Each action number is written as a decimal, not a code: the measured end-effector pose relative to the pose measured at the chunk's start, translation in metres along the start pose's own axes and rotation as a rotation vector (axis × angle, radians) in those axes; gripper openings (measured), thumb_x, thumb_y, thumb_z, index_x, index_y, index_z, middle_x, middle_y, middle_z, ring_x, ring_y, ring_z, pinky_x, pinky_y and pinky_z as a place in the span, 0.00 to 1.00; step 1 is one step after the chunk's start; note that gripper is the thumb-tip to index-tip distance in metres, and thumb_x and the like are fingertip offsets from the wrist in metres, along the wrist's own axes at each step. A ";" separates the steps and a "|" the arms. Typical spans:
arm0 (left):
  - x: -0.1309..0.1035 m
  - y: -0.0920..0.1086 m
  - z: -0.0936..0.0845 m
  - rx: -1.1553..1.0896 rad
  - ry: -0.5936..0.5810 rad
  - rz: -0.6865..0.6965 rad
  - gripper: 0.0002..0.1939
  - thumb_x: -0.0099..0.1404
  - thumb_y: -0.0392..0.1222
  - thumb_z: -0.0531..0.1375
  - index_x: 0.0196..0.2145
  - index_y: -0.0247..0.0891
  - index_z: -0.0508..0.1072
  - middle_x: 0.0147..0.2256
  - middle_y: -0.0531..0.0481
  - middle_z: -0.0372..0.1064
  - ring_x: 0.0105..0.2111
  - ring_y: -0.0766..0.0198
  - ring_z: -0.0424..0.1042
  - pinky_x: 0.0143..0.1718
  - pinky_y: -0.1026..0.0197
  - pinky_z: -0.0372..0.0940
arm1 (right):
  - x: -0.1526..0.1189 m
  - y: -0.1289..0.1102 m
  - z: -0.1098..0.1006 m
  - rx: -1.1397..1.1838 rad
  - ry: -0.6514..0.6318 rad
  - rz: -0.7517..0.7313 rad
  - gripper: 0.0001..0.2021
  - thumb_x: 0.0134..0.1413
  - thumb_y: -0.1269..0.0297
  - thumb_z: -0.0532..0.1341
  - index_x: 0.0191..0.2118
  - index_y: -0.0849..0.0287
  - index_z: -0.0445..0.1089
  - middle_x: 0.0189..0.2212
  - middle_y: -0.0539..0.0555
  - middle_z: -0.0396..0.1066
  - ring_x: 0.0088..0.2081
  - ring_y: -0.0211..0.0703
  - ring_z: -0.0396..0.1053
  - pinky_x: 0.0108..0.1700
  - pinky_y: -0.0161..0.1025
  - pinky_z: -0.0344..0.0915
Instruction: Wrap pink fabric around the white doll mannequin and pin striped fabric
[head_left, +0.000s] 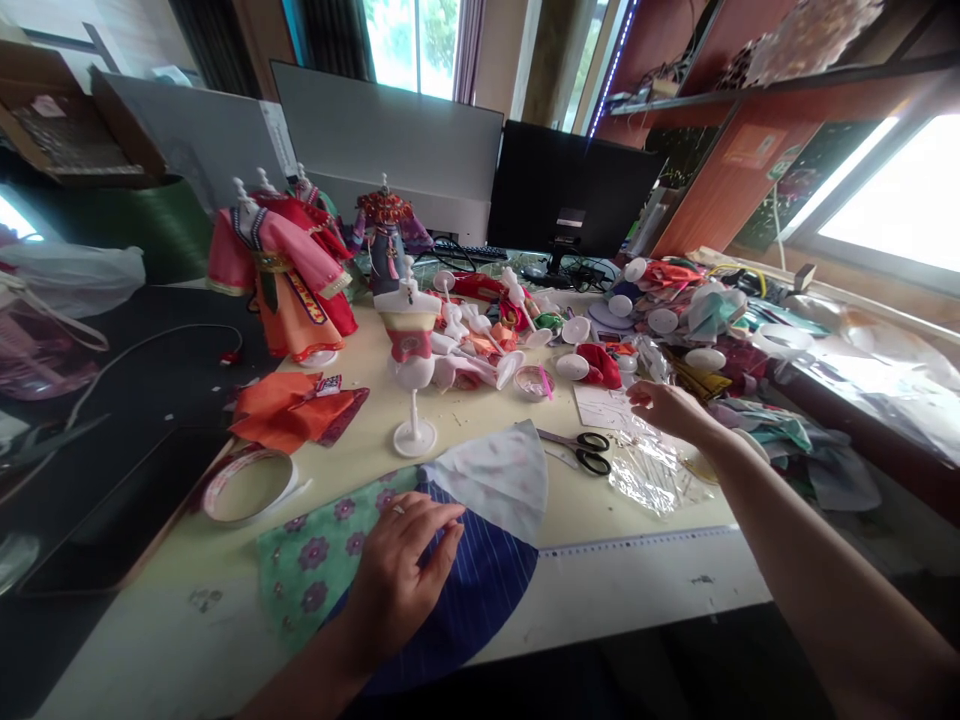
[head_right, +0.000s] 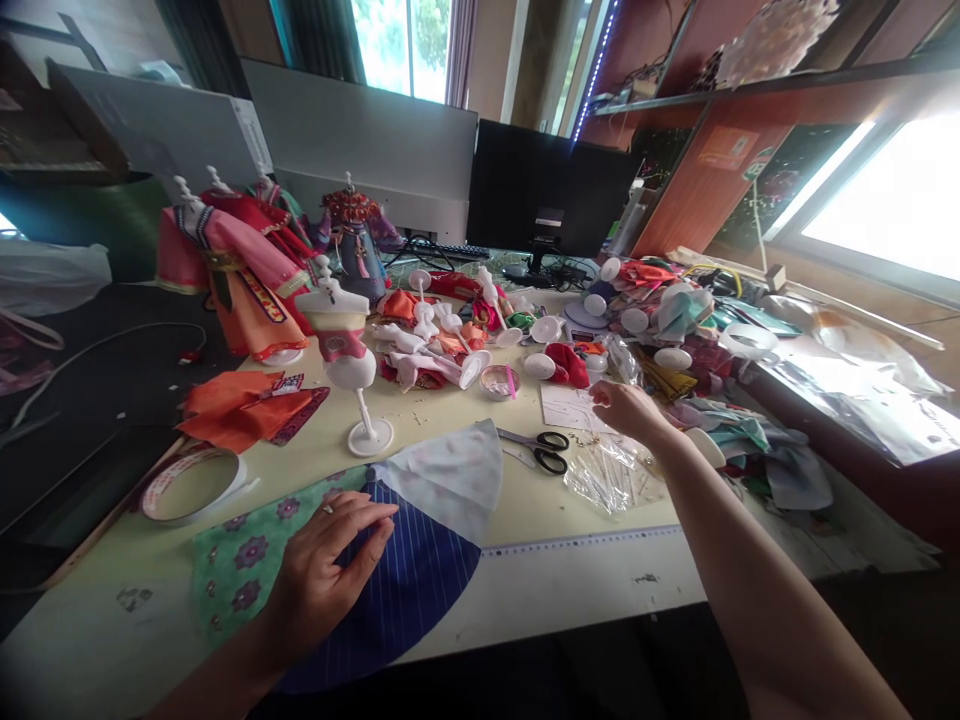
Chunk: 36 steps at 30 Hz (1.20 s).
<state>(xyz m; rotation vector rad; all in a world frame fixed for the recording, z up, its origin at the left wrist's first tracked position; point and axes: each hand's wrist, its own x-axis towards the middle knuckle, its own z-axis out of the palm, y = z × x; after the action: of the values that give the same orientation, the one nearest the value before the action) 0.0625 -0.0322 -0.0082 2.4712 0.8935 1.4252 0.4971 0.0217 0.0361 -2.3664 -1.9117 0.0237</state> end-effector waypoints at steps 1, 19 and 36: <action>0.000 0.000 0.000 0.001 -0.002 0.000 0.07 0.65 0.31 0.57 0.41 0.37 0.71 0.33 0.50 0.74 0.37 0.61 0.72 0.45 0.58 0.64 | -0.005 0.003 -0.004 0.016 0.050 0.022 0.11 0.49 0.67 0.59 0.39 0.59 0.73 0.36 0.57 0.76 0.33 0.47 0.72 0.33 0.38 0.63; 0.000 -0.007 -0.012 0.025 -0.010 -0.005 0.04 0.66 0.35 0.57 0.32 0.38 0.68 0.28 0.51 0.70 0.34 0.62 0.71 0.43 0.60 0.64 | -0.129 0.065 0.021 0.032 0.237 0.147 0.13 0.53 0.54 0.54 0.33 0.54 0.71 0.32 0.55 0.75 0.33 0.50 0.72 0.34 0.42 0.64; -0.015 -0.043 -0.056 0.173 -0.025 -0.137 0.04 0.65 0.34 0.57 0.34 0.36 0.72 0.29 0.52 0.71 0.29 0.68 0.72 0.36 0.67 0.65 | -0.130 0.079 0.027 -0.111 0.318 0.424 0.11 0.49 0.54 0.52 0.21 0.48 0.63 0.32 0.62 0.73 0.23 0.55 0.67 0.20 0.46 0.53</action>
<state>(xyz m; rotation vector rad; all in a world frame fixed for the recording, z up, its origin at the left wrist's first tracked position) -0.0076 -0.0142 -0.0066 2.4843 1.2026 1.3210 0.5448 -0.1202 -0.0047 -2.6097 -1.2831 -0.4098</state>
